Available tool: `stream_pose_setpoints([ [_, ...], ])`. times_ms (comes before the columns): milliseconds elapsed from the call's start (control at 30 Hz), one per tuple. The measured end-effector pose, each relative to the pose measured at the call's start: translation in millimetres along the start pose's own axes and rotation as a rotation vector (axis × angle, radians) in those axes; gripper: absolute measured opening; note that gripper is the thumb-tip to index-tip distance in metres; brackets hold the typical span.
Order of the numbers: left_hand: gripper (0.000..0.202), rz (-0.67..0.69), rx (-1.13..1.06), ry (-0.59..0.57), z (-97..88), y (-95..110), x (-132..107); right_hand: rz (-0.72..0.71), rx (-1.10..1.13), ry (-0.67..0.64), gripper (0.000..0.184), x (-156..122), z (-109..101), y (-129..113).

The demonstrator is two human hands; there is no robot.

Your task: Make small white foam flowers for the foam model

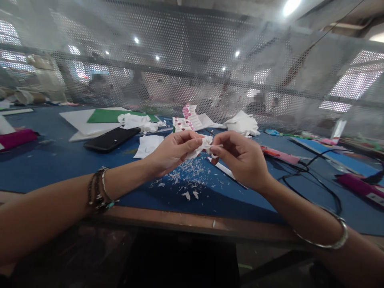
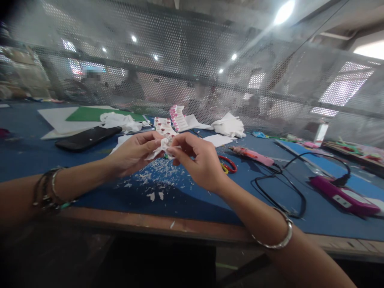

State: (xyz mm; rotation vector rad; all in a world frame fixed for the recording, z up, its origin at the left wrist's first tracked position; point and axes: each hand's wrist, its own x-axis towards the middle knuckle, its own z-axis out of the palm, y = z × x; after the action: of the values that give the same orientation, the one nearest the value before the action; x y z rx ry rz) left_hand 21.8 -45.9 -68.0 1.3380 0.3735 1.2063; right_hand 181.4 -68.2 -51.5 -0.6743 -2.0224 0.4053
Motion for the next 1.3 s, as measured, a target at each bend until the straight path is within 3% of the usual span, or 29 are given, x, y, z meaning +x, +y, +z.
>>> stream_pose_setpoints([
  [333, 0.019, -0.095, 0.024, -0.072, -0.7, 1, -3, 0.093, 0.228, -0.101, 0.011, 0, 3, -2],
  [867, 0.016, -0.083, 0.030, -0.142, -3.7, -3, -1, 0.009, 0.046, -0.058, 0.012, -1, 2, 2],
  [1033, 0.012, 0.047, 0.153, -0.084, -6.1, -6, 0, 0.035, 0.055, -0.029, 0.013, -1, 5, 5],
  [1167, 0.004, 0.203, 0.365, 0.047, -4.5, -4, -2, 0.035, 0.028, 0.018, 0.011, -1, 8, 7],
  [1300, 0.008, 0.350, 0.598, 0.075, -2.0, -1, -4, 0.030, 0.029, 0.063, 0.012, -2, 10, 7],
])
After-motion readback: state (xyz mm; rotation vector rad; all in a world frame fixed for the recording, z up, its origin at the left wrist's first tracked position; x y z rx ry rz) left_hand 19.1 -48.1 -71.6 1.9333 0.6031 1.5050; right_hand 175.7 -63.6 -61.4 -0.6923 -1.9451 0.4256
